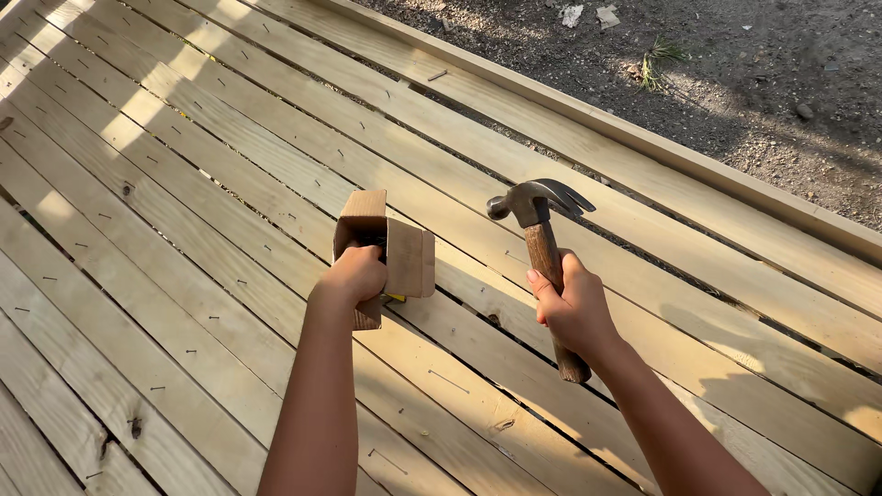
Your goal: The person sits on a large wooden slatted frame outdoors and hammers nails into the slats, taking nails one at a time from an open cardboard nail box beside them and driving them into the wood with a claw hammer.
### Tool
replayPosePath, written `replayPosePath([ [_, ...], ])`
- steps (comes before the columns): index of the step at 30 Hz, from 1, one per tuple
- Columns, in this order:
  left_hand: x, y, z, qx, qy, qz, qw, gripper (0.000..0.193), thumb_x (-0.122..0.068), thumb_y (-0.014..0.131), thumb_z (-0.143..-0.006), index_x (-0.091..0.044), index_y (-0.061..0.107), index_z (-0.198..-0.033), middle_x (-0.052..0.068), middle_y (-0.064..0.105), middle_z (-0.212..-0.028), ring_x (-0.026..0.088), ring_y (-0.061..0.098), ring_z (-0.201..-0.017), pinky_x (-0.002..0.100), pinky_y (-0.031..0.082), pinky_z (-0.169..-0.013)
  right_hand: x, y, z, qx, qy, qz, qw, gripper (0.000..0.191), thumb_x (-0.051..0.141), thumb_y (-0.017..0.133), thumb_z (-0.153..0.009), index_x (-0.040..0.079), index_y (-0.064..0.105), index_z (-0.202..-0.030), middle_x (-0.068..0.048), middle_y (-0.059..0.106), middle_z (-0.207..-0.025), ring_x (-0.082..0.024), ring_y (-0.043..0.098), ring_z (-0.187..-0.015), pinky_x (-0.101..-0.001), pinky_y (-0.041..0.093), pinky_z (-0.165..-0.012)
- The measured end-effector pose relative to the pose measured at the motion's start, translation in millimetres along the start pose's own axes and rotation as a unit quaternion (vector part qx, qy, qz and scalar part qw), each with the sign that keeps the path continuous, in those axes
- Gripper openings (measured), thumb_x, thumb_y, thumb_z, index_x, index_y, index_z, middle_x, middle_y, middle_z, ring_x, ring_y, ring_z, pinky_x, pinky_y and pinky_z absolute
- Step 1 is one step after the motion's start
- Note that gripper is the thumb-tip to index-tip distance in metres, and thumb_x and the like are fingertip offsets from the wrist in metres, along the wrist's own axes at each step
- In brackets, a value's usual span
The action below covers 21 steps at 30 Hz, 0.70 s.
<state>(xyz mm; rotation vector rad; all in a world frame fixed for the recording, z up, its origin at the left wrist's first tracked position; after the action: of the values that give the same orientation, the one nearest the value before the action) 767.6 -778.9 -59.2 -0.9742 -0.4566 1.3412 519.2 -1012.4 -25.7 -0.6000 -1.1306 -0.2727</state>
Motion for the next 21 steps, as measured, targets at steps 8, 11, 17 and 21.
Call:
replayPosePath([
  [8,-1.8,-1.8,-17.1,-0.037,0.011,-0.005,0.999,0.034,-0.008,0.060,-0.086,-0.005,0.072,-0.117,0.015,0.073,-0.117,0.034,0.070,-0.108,0.044,0.057,-0.090,-9.4,25.2,23.1,0.058,-0.012,-0.020,0.998,0.030,0.032,0.064,-0.094,0.004,0.054,-0.094,-0.005,0.058,-0.058,-0.014,0.059,-0.047,-0.0313,0.050,-0.047],
  [11,-5.7,-18.7,-1.9,-0.136,0.000,0.009,0.991,0.022,-0.010,0.070,-0.084,-0.003,0.075,-0.104,0.016,0.075,-0.106,0.033,0.072,-0.098,0.044,0.059,-0.083,-8.4,14.4,25.1,0.047,-0.020,0.000,0.999,0.032,0.034,0.063,-0.095,0.004,0.053,-0.093,-0.005,0.059,-0.057,-0.014,0.060,-0.046,-0.0318,0.050,-0.046],
  [17,-12.6,-23.6,4.2,-0.210,0.024,-0.004,0.977,0.015,-0.002,0.070,-0.081,-0.003,0.076,-0.094,0.017,0.074,-0.098,0.036,0.072,-0.091,0.045,0.059,-0.077,-6.3,-10.3,27.1,0.011,0.004,-0.013,1.000,0.030,0.034,0.063,-0.093,0.007,0.054,-0.102,-0.007,0.059,-0.056,-0.014,0.059,-0.047,-0.0311,0.050,-0.047],
  [21,-13.5,-26.1,10.8,-0.250,0.041,0.014,0.967,0.018,0.002,0.067,-0.081,-0.004,0.076,-0.095,0.017,0.075,-0.096,0.037,0.072,-0.089,0.044,0.059,-0.076,-3.9,-17.2,25.3,-0.004,-0.008,-0.053,0.999,0.034,0.033,0.064,-0.094,0.000,0.055,-0.099,-0.004,0.060,-0.069,-0.013,0.059,-0.049,-0.0314,0.050,-0.047],
])
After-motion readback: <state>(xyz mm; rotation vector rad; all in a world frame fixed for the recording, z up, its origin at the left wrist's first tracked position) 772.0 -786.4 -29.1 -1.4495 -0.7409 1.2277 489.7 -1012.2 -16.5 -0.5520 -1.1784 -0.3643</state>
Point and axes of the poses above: each hand's wrist, its own z-axis away from the middle knuckle, its own y-axis out of the palm, x = y × z, the point moved 8 cm from there along -z, towards the middle knuckle
